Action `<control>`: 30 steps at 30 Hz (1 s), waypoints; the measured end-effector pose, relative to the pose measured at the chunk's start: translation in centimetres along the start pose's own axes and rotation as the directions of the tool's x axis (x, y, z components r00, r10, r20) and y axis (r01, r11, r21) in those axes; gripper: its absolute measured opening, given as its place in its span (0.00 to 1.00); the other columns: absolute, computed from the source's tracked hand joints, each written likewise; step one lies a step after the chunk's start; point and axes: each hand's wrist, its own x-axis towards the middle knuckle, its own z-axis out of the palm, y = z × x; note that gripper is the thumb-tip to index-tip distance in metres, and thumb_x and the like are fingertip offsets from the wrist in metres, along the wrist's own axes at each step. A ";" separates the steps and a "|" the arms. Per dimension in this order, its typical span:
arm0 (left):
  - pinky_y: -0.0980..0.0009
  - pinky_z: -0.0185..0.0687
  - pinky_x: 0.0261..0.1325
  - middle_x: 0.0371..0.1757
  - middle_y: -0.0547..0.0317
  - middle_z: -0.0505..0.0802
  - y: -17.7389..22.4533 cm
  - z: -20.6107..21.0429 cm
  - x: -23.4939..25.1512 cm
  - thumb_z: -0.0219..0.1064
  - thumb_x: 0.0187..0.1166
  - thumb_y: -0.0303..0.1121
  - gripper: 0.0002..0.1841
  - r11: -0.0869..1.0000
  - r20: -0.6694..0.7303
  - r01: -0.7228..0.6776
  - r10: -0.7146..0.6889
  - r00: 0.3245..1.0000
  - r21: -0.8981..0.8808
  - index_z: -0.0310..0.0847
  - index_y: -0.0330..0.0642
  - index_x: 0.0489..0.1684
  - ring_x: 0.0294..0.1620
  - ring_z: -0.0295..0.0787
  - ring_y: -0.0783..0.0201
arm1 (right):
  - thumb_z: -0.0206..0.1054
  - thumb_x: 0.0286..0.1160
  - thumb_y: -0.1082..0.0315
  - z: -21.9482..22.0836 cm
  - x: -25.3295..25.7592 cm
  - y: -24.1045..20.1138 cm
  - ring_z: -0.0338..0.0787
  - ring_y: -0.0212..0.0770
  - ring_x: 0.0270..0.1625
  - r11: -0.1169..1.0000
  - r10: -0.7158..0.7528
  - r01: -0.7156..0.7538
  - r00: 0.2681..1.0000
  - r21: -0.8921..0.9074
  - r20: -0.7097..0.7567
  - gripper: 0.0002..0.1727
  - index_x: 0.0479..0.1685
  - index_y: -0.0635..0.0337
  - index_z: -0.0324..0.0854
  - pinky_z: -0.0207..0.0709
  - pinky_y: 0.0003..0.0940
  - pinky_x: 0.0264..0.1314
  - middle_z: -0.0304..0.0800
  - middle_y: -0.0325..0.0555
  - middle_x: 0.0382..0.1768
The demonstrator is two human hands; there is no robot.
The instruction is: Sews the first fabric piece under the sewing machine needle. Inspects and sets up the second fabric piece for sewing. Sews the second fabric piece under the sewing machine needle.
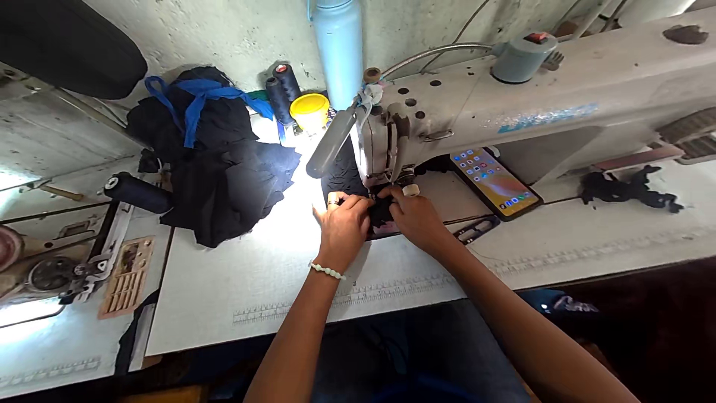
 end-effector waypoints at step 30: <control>0.28 0.63 0.64 0.36 0.60 0.93 1.8 2.2 0.8 0.75 0.70 0.34 0.05 0.987 -0.204 0.095 -0.068 0.977 0.127 0.96 0.52 0.39 0.58 0.87 0.45 | 0.69 0.78 0.72 0.4 -0.7 2.2 0.94 0.58 0.39 0.951 -0.298 0.264 0.921 -0.161 -0.251 0.07 0.43 0.65 0.92 0.85 0.59 0.40 0.94 0.58 0.39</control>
